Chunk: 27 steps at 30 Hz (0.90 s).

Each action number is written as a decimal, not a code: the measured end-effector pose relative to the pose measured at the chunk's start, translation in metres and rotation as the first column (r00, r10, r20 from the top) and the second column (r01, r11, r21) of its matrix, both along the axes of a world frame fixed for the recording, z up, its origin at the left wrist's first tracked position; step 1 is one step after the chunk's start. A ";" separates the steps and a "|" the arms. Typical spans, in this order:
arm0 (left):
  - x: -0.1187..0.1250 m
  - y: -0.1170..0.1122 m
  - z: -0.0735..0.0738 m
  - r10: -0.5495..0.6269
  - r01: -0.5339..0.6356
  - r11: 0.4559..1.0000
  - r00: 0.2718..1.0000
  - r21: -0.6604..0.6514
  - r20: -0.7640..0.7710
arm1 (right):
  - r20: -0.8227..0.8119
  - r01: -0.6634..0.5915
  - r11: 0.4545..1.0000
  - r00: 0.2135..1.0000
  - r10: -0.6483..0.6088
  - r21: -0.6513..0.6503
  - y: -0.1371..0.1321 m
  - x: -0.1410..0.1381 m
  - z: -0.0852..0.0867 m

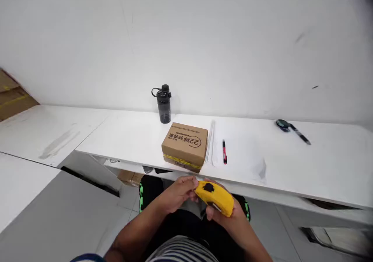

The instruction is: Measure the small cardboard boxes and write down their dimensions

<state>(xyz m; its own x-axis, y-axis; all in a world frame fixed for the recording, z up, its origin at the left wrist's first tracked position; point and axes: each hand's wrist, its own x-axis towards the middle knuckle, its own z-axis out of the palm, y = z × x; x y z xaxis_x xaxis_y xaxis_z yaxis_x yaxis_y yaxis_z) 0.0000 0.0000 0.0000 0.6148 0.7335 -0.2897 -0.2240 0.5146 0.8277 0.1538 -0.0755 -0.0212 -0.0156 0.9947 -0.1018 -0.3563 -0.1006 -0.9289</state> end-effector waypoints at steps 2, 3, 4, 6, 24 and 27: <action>-0.003 0.002 0.000 -0.020 0.020 0.999 0.999 0.034 -0.025 | 0.028 0.016 1.000 0.999 -0.017 0.016 0.000 -0.002 -0.002; -0.005 0.003 0.000 -0.026 0.028 0.998 0.999 0.050 -0.036 | 0.051 0.024 0.999 0.998 -0.025 0.028 0.000 -0.002 -0.002; -0.007 0.004 0.000 -0.031 0.033 0.997 0.999 0.065 -0.045 | 0.078 0.031 0.999 0.996 -0.035 0.043 0.000 -0.002 -0.001; -0.010 0.009 0.004 -0.040 0.046 0.994 0.997 0.101 -0.064 | 0.157 0.037 0.995 0.986 -0.050 0.090 0.000 0.002 0.002; -0.105 0.152 0.081 0.352 -0.231 0.852 0.917 0.470 -0.188 | 0.149 0.649 0.664 0.664 -0.733 0.372 0.034 0.132 0.025; -0.111 0.169 0.066 0.414 -0.220 0.843 0.849 0.491 -0.329 | 0.194 0.647 0.644 0.628 -0.754 0.408 0.035 0.136 0.030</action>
<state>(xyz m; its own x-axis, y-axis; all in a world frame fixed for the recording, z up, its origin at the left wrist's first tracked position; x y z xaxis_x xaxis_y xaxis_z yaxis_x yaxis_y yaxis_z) -0.1109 0.1694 0.0660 0.2212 0.9723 -0.0759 0.0942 0.0562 0.9940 0.2900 -0.0410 0.0090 0.6782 0.6654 0.3120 0.1130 0.3251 -0.9389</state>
